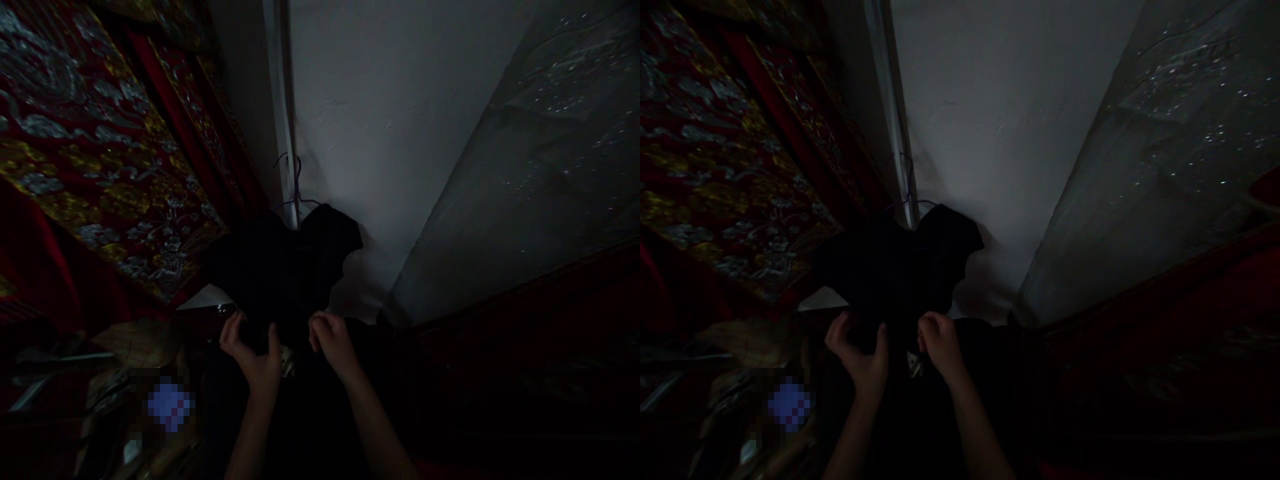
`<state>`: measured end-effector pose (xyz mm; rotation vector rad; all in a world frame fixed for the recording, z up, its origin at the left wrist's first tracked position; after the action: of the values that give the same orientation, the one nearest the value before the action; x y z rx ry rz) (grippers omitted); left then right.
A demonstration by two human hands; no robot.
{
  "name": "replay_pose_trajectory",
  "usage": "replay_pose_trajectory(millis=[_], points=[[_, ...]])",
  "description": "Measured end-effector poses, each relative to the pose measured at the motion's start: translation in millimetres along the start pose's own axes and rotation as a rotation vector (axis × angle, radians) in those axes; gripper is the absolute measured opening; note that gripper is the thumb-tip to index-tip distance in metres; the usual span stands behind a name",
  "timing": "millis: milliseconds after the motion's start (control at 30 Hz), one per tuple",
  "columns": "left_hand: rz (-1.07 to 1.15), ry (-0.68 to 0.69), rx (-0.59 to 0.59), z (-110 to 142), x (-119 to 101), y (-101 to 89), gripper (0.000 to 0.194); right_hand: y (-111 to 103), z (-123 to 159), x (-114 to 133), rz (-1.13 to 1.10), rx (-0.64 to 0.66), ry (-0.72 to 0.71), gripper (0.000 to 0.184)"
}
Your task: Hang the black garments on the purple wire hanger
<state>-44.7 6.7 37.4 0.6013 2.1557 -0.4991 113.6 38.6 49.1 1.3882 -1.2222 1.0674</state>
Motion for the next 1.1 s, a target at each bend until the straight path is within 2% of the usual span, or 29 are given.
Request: replay_pose_trajectory(millis=[33,100,167,233,333,467,533,600,700,767,833,867,933,1033,1100], points=[[-0.003,0.045,0.054,5,-2,2.7,0.063,2,2,0,0.008,0.026,0.015,0.021],[0.041,0.054,0.273,15,-4,14.1,0.042,8,6,-1,0.010,0.072,0.032,0.021],[0.092,-0.010,0.559,24,-4,29.1,0.021,13,9,-2,0.007,0.105,0.033,0.020],[0.126,-0.096,0.733,29,-4,40.2,0.016,15,6,0,-0.005,0.093,0.031,0.020],[0.125,-0.170,0.842,28,-3,50.2,0.021,12,-18,20,-0.041,-0.016,0.007,0.021],[0.019,-0.178,0.910,23,8,62.3,0.026,5,-75,82,-0.067,-0.167,-0.153,0.021],[-0.033,-0.186,0.945,20,16,68.7,0.027,5,-98,113,-0.078,-0.161,-0.246,0.021],[-0.055,-0.200,0.987,13,16,73.2,0.025,8,-109,132,-0.086,-0.131,-0.314,0.021],[0.053,-0.160,0.951,-14,-9,71.5,0.015,11,-107,138,-0.071,-0.070,-0.381,0.020],[0.194,-0.074,0.814,-43,-42,64.8,0.025,11,-100,135,-0.029,-0.019,-0.400,0.020],[0.262,0.069,0.633,-77,-77,57.6,0.041,10,-93,135,0.039,0.029,-0.415,0.020],[0.259,0.165,0.579,-92,-94,56.1,0.043,9,-91,138,0.079,0.046,-0.432,0.020],[0.223,0.343,0.565,-115,-120,59.1,0.032,8,-89,144,0.162,0.058,-0.482,0.021],[0.129,0.489,0.543,-131,-137,67.7,0.017,7,-95,143,0.254,0.016,-0.531,0.023],[0.080,0.520,0.505,-134,-139,68.8,0.016,6,-103,128,0.313,-0.023,-0.533,0.024]])
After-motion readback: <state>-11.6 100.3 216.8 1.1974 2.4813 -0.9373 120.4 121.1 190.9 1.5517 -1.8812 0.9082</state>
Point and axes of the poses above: each hand's wrist, its own z-axis away from the middle knuckle, its own y-axis out of the palm, x = y × z, the point moved 3 cm from there along -z, towards the middle knuckle, and after that the axes turned 8 degrees about -y, right-handed, at the moved point
